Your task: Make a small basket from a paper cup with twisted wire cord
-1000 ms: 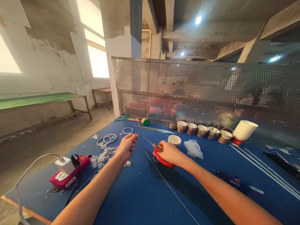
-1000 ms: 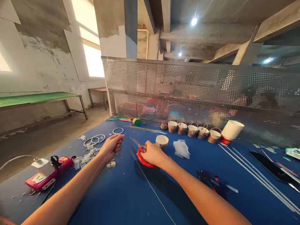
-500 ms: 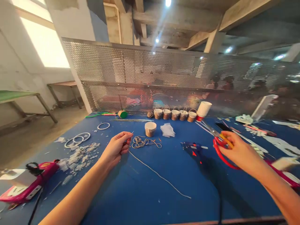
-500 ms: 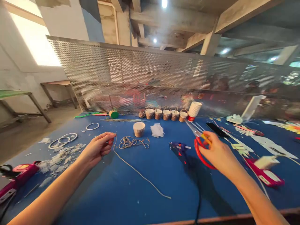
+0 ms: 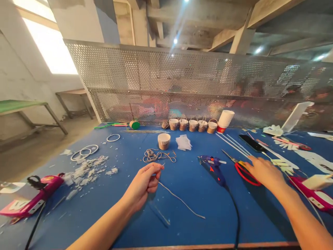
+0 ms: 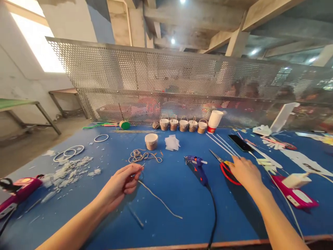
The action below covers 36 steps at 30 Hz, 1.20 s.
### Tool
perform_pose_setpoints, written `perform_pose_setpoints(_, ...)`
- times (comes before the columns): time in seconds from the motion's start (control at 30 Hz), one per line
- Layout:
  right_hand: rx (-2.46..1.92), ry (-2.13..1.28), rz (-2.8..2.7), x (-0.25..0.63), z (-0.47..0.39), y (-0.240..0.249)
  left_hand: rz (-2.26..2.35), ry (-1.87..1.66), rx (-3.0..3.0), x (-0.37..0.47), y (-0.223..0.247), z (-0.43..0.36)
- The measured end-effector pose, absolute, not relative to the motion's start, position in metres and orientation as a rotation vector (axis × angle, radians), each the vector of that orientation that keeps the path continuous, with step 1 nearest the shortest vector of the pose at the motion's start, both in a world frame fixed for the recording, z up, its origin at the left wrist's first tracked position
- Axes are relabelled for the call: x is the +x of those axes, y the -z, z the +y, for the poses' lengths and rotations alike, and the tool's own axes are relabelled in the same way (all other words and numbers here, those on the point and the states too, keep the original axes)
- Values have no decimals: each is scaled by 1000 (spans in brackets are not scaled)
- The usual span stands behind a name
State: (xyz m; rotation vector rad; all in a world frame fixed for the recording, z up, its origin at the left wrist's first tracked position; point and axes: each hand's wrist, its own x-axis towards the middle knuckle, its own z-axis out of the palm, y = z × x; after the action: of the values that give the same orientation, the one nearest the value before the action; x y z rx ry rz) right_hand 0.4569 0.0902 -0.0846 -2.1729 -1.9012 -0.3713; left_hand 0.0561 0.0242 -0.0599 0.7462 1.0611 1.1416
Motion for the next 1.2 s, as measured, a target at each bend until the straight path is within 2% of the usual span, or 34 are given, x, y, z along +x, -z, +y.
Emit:
perform_pose_setpoints(0.1,-1900,131,-1662,424,77,57,1042,-1093,709,64,58,24)
perform_pose_setpoints(0.2,-1455,-546,-1713,360,61,40,1027,-1021,718,76,54,25)
perform_pose_setpoints(0.3,-1079,-1090,-1791,295,52,41,1028,-968,745,86,48,24)
perform_pose_setpoints(0.47,-777,-1613,-1553,252,53,53,1052,-938,775,92,43,22)
perform_pose_setpoints(0.6,-810,-1662,-1526,256,52,59,1076,-925,814,93,46,23)
perform_pose_setpoints(0.8,-1030,-1472,-1550,262,50,62,1096,-946,821,96,50,31)
perform_pose_setpoints(0.97,-1023,-1355,-1592,266,51,63,1106,-959,816,99,55,36)
perform_pose_setpoints(1.2,-1045,-1384,-1525,266,50,66,1210,-1041,965,103,60,35)
